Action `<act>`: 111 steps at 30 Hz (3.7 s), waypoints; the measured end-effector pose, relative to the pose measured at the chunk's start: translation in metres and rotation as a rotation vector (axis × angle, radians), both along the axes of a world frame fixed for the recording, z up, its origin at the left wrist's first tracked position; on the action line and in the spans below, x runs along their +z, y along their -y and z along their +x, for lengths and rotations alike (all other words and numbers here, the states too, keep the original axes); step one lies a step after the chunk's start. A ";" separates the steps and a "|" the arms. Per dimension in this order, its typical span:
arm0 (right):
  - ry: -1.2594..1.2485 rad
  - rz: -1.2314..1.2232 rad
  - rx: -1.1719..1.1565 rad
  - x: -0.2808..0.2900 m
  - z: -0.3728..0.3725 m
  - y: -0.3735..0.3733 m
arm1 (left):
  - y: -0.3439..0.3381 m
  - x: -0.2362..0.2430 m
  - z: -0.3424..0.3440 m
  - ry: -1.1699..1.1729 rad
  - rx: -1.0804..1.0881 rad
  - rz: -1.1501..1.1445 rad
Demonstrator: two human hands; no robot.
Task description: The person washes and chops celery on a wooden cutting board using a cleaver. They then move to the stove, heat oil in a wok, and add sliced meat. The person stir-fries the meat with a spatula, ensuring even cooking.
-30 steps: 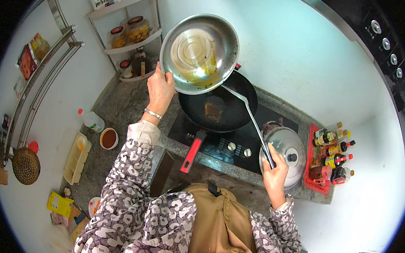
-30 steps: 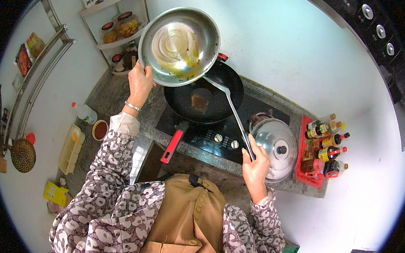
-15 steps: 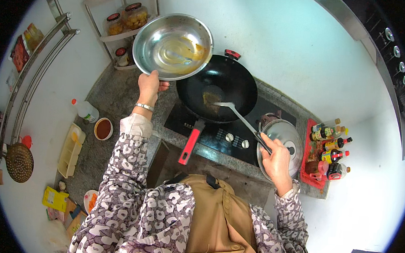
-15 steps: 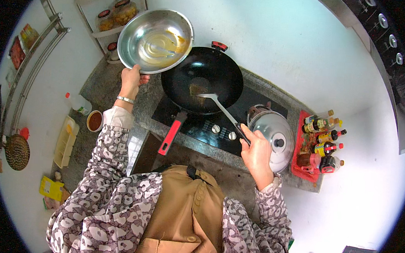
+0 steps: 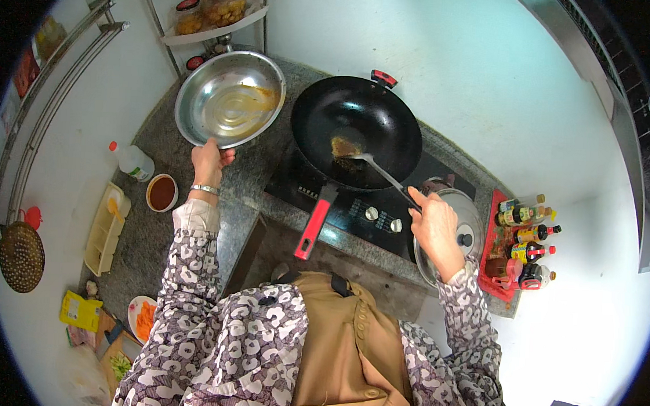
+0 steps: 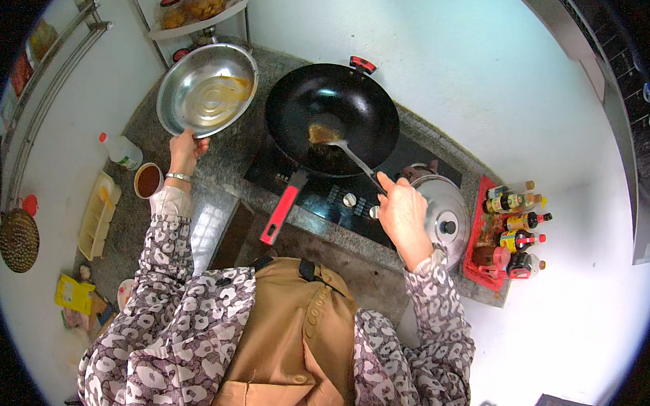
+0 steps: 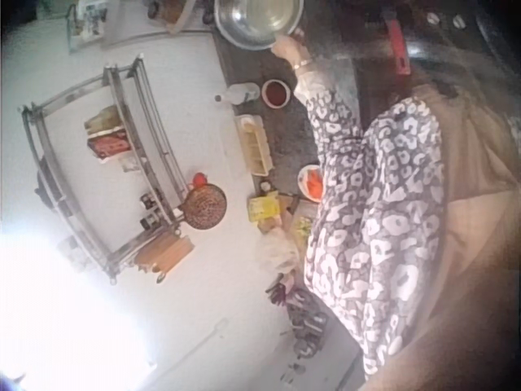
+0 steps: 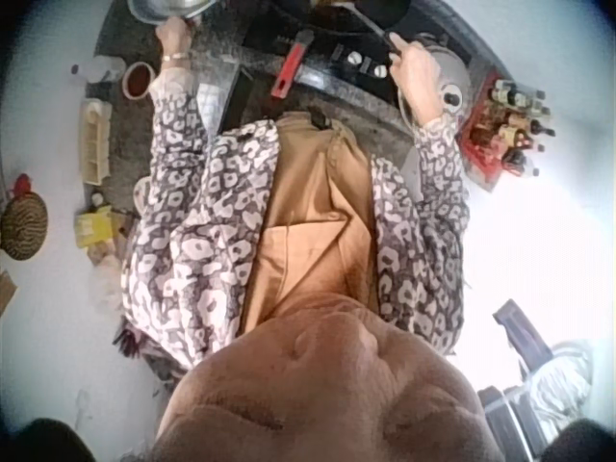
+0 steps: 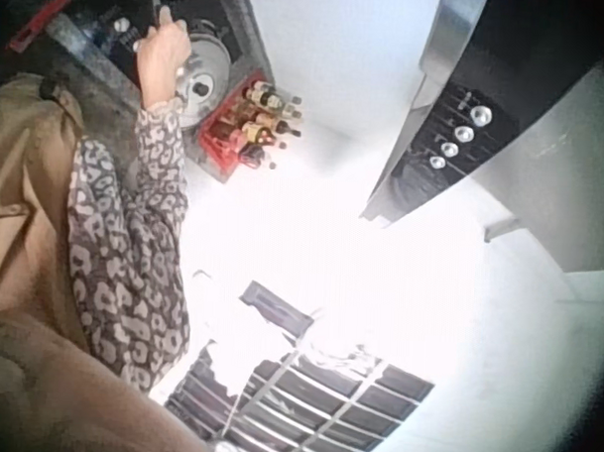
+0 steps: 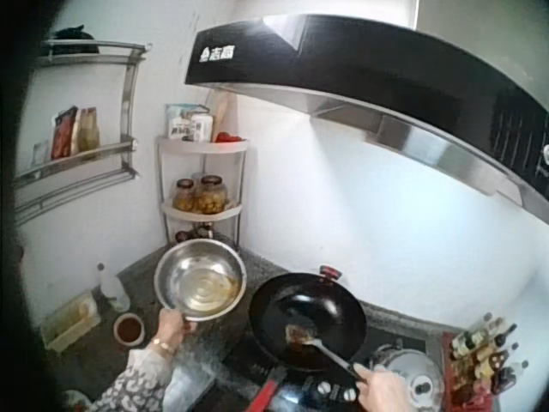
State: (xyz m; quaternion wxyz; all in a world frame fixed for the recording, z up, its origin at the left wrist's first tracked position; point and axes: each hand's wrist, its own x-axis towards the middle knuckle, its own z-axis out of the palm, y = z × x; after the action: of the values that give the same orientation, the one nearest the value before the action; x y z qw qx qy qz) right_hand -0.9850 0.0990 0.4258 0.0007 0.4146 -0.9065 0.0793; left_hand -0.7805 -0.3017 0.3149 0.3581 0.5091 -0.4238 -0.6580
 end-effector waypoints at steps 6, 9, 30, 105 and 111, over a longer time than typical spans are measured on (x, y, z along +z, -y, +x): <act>-0.090 -0.096 0.008 -0.022 -0.033 0.035 | -0.004 -0.032 0.017 -0.010 0.034 0.043; -0.101 -0.107 0.021 -0.023 -0.040 0.051 | 0.000 -0.049 0.028 0.005 0.066 0.087; -0.086 0.139 -0.005 0.039 -0.008 -0.055 | 0.008 -0.100 0.049 0.054 0.104 0.190; 0.604 -0.108 0.120 -0.139 -0.208 0.192 | 0.092 -0.006 0.319 1.544 0.329 -0.538; 0.646 -0.040 0.038 -0.100 -0.201 0.211 | 0.084 -0.025 0.340 1.889 -0.311 -0.202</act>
State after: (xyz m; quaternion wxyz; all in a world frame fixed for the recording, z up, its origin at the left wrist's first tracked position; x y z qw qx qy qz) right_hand -1.1862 -0.1117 0.3257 -0.2802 0.3847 -0.8503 0.2246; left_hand -0.4401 -0.3859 0.2899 -0.1801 0.7337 -0.6548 0.0231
